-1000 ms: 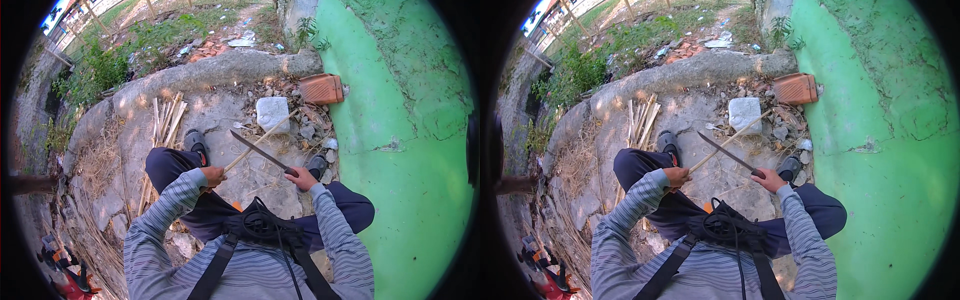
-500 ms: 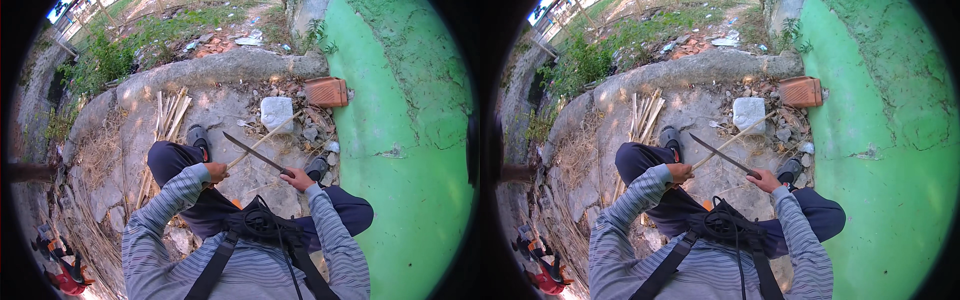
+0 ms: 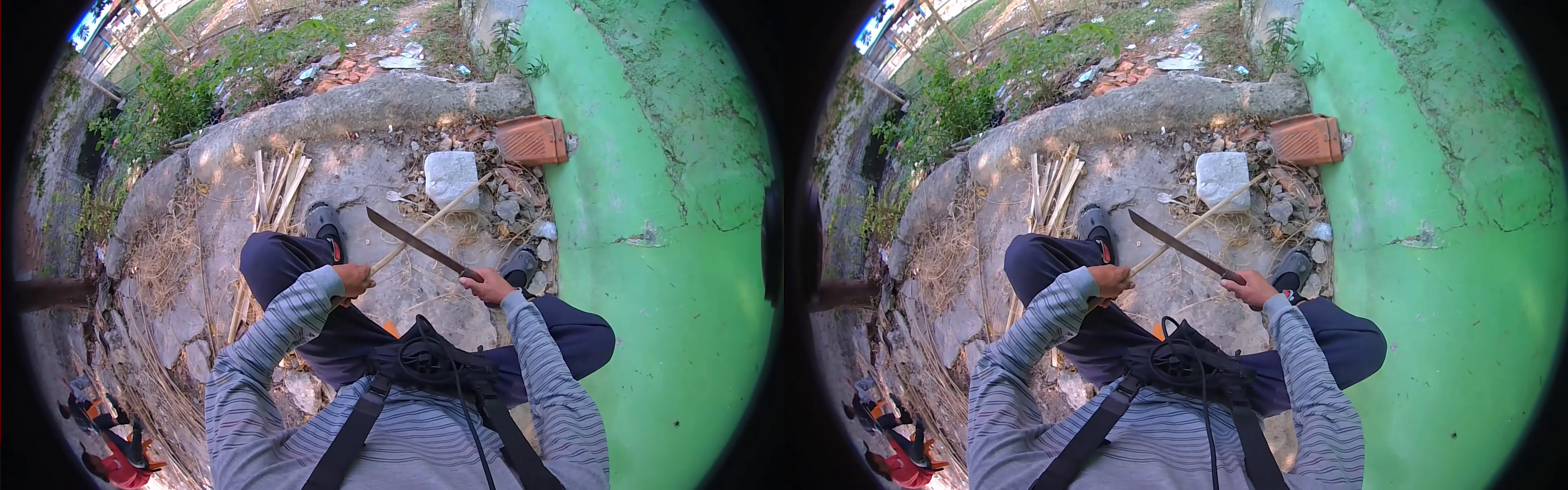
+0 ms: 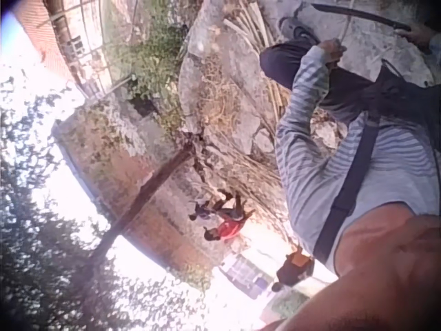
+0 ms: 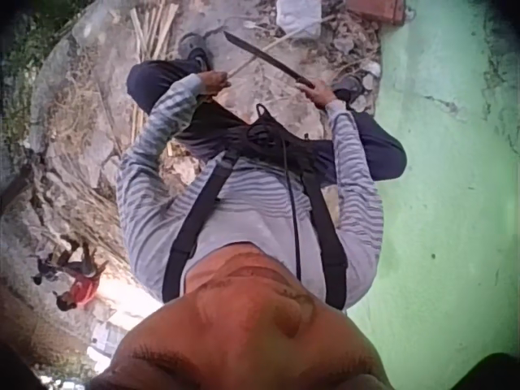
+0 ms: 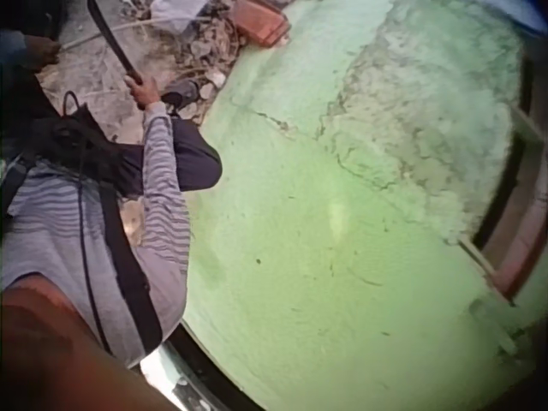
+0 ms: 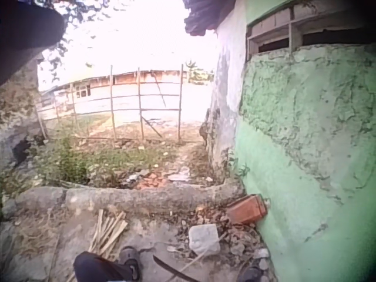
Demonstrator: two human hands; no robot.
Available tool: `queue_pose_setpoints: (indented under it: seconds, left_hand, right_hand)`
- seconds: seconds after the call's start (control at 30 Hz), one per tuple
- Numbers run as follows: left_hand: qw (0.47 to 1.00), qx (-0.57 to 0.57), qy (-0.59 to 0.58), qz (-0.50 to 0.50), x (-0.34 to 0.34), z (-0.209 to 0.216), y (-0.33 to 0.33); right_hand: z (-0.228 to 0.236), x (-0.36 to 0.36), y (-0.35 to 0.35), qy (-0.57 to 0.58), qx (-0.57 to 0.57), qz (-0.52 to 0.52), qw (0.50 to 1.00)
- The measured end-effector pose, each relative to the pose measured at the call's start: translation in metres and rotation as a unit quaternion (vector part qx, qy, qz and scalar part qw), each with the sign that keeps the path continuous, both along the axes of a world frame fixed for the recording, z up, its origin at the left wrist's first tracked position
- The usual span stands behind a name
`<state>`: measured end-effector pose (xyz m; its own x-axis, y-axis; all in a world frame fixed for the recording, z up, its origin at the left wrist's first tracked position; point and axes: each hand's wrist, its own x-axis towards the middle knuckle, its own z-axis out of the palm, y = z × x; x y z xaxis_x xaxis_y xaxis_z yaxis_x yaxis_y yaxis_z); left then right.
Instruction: The person strips thin layers from a bamboo pole using a large knife.
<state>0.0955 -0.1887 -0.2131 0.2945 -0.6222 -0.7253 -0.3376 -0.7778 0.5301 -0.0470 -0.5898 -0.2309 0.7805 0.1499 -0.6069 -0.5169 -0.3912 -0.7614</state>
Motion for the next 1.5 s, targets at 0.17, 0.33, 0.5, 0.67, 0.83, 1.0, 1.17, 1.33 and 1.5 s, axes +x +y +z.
queue_pose_setpoints:
  seconds: [0.17,0.33,0.5,0.67,0.83,1.0,1.17,1.33,1.5]
  left_hand:
    - [0.998,-0.031,0.049,0.004,0.003,-0.030,0.006]
    - [0.995,-0.082,-0.032,-0.035,0.000,-0.038,0.009]
    - [0.996,-0.077,-0.012,-0.047,0.001,-0.035,0.016]
    - [0.999,-0.050,0.020,-0.007,0.003,-0.020,0.004]
    - [0.996,-0.072,-0.040,-0.037,-0.001,-0.036,0.017]
    - [0.996,-0.059,0.072,0.007,0.003,-0.048,0.017]
    - [0.995,-0.088,0.025,-0.032,0.010,-0.028,0.000]
    - [0.992,-0.093,0.058,0.059,-0.006,-0.094,0.056]
    - [0.999,-0.009,0.030,0.012,0.003,-0.001,-0.006]
  right_hand:
    - [-0.025,0.003,-0.018,-0.090,-0.186,-0.099,0.973]
    - [-0.005,-0.009,-0.001,-0.050,-0.101,-0.039,0.993]
    - [-0.010,-0.003,0.002,0.008,-0.039,-0.059,0.997]
    - [-0.034,-0.006,-0.048,-0.084,-0.203,-0.135,0.966]
    - [0.007,-0.011,-0.007,-0.041,-0.032,-0.021,0.998]
    - [-0.019,-0.005,-0.019,0.040,0.016,-0.097,0.994]
    - [-0.013,-0.004,-0.037,-0.050,-0.099,-0.102,0.989]
    - [0.022,0.013,0.012,0.067,0.083,0.033,0.994]
    - [-0.027,-0.002,-0.061,0.000,-0.092,-0.148,0.985]
